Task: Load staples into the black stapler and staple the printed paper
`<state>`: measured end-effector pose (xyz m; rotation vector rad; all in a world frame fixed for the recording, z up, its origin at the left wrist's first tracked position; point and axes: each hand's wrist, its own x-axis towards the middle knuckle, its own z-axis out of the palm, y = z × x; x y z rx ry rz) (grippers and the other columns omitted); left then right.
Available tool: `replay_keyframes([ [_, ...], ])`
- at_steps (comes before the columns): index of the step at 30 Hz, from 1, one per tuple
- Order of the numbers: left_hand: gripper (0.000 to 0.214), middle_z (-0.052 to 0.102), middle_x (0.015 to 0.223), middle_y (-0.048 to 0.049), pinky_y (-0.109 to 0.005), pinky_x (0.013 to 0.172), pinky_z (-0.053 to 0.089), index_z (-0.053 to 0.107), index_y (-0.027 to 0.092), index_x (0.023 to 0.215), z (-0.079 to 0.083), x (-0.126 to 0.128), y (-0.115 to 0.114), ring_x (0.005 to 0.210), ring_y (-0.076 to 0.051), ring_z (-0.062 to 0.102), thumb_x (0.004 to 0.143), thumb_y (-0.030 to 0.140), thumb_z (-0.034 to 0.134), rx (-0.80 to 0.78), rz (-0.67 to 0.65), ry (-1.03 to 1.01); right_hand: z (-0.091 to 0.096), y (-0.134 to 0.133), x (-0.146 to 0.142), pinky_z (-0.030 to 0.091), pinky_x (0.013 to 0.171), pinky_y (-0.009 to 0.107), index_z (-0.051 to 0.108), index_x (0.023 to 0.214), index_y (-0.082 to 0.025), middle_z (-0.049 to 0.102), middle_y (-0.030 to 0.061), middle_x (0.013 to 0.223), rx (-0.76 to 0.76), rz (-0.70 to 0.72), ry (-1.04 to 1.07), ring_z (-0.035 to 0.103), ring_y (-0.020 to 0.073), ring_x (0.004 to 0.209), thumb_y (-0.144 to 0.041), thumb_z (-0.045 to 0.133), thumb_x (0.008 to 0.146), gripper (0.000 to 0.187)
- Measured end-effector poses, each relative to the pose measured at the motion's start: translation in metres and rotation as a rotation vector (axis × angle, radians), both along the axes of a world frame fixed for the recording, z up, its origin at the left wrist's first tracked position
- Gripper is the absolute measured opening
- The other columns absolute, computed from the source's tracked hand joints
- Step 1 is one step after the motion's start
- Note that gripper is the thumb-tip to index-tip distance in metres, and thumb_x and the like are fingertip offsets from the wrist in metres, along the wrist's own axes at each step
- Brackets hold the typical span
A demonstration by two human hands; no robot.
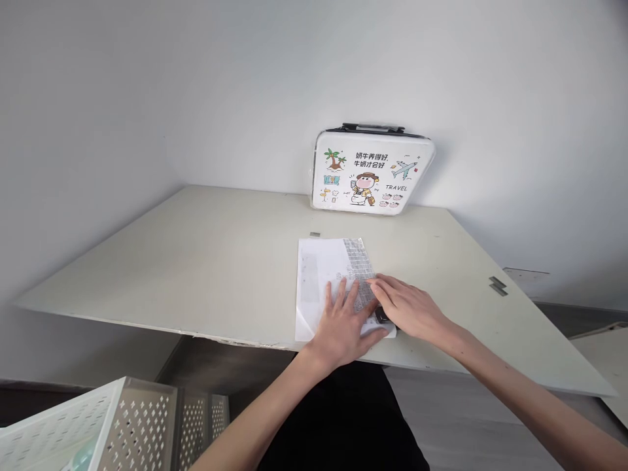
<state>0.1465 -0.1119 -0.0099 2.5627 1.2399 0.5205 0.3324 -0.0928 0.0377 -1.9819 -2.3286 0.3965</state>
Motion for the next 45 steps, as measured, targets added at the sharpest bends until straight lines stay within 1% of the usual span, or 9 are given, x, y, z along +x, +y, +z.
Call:
replay_keyframes([
  [10, 0.093, 0.023, 0.171, -0.0126, -0.063, 0.128, 0.004, 0.021, 0.016, 0.165, -0.008, 0.0, 0.003, 0.159, -0.035, 0.006, 0.097, 0.078, 0.031, 0.02, 0.018, 0.003, -0.006, -0.004, -0.012, 0.041, 0.112, 0.055, 0.048, 0.155, -0.022, 0.047, 0.0135, 0.16, 0.103, 0.066, -0.236, 0.043, 0.0325, 0.147, -0.037, 0.014, 0.109, 0.059],
  [17, 0.09, 0.026, 0.17, -0.0115, -0.061, 0.129, 0.006, 0.022, 0.017, 0.165, -0.009, -0.001, 0.003, 0.159, -0.034, 0.01, 0.098, 0.076, 0.033, 0.047, 0.01, 0.005, -0.01, 0.0, -0.011, 0.045, 0.109, 0.052, 0.053, 0.151, -0.026, 0.053, 0.0102, 0.155, 0.176, 0.053, -0.138, 0.049, 0.0298, 0.142, -0.039, 0.02, 0.109, 0.055],
  [21, 0.088, 0.026, 0.169, -0.0135, -0.061, 0.129, 0.007, 0.027, 0.015, 0.163, -0.008, -0.007, 0.002, 0.159, -0.033, 0.008, 0.1, 0.074, 0.033, 0.027, 0.0, 0.009, -0.002, -0.009, 0.005, 0.052, 0.101, 0.038, 0.07, 0.117, -0.03, 0.065, 0.002, 0.142, 0.164, 0.035, 0.209, 0.062, 0.0226, 0.129, -0.04, 0.019, 0.11, 0.053],
  [23, 0.087, 0.024, 0.17, -0.0129, -0.061, 0.129, 0.006, 0.028, 0.015, 0.163, -0.008, -0.011, 0.001, 0.159, -0.033, 0.005, 0.1, 0.074, 0.033, 0.017, -0.009, 0.009, -0.002, -0.017, 0.015, 0.054, 0.092, 0.035, 0.069, 0.098, -0.027, 0.069, 0.0031, 0.131, 0.201, 0.044, 0.341, 0.068, 0.0218, 0.115, -0.042, 0.021, 0.11, 0.052],
  [26, 0.086, 0.023, 0.17, -0.0118, -0.06, 0.13, 0.006, 0.027, 0.017, 0.163, -0.006, -0.016, -0.001, 0.159, -0.033, 0.005, 0.099, 0.074, 0.035, 0.011, -0.021, 0.009, -0.009, -0.03, 0.031, 0.052, 0.084, 0.034, 0.064, 0.091, -0.026, 0.072, 0.0048, 0.11, 0.273, 0.047, 0.398, 0.069, 0.0216, 0.098, -0.043, 0.025, 0.11, 0.046],
  [31, 0.087, 0.021, 0.171, -0.0103, -0.059, 0.129, 0.012, 0.02, 0.023, 0.166, 0.004, -0.024, -0.001, 0.158, -0.033, 0.006, 0.098, 0.074, 0.041, -0.03, -0.072, 0.011, -0.022, -0.046, 0.071, 0.048, 0.073, 0.032, 0.061, 0.083, -0.026, 0.07, 0.0034, 0.09, 0.294, -0.122, 0.354, 0.067, 0.021, 0.08, -0.046, 0.025, 0.109, 0.049],
  [38, 0.068, 0.027, 0.17, -0.0043, -0.055, 0.129, 0.018, 0.027, 0.03, 0.164, 0.021, -0.088, 0.018, 0.159, -0.028, 0.012, 0.105, 0.058, 0.045, 0.011, 0.045, 0.005, -0.041, -0.071, 0.129, 0.049, 0.065, 0.029, 0.062, 0.104, -0.028, 0.072, 0.0029, 0.095, 0.193, -0.187, 0.362, 0.065, 0.0211, 0.078, -0.062, 0.048, 0.099, 0.037],
  [42, 0.068, 0.026, 0.17, -0.0017, -0.052, 0.129, 0.019, 0.033, 0.032, 0.162, 0.023, -0.127, 0.023, 0.158, -0.029, 0.018, 0.102, 0.059, 0.05, -0.015, 0.03, 0.115, -0.054, -0.077, 0.138, 0.047, 0.057, 0.028, 0.064, 0.104, -0.026, 0.072, 0.005, 0.095, 0.208, -0.264, 0.442, 0.064, 0.0219, 0.074, -0.068, 0.061, 0.089, 0.044],
  [45, 0.068, 0.023, 0.17, 0.0006, -0.053, 0.13, 0.015, 0.029, 0.035, 0.163, 0.022, -0.131, 0.016, 0.158, -0.028, 0.017, 0.103, 0.059, 0.049, 0.012, 0.006, 0.176, -0.054, -0.076, 0.133, 0.044, 0.05, 0.028, 0.065, 0.098, -0.024, 0.07, 0.0053, 0.085, 0.249, -0.366, 0.523, 0.06, 0.0206, 0.065, -0.069, 0.06, 0.088, 0.046],
])
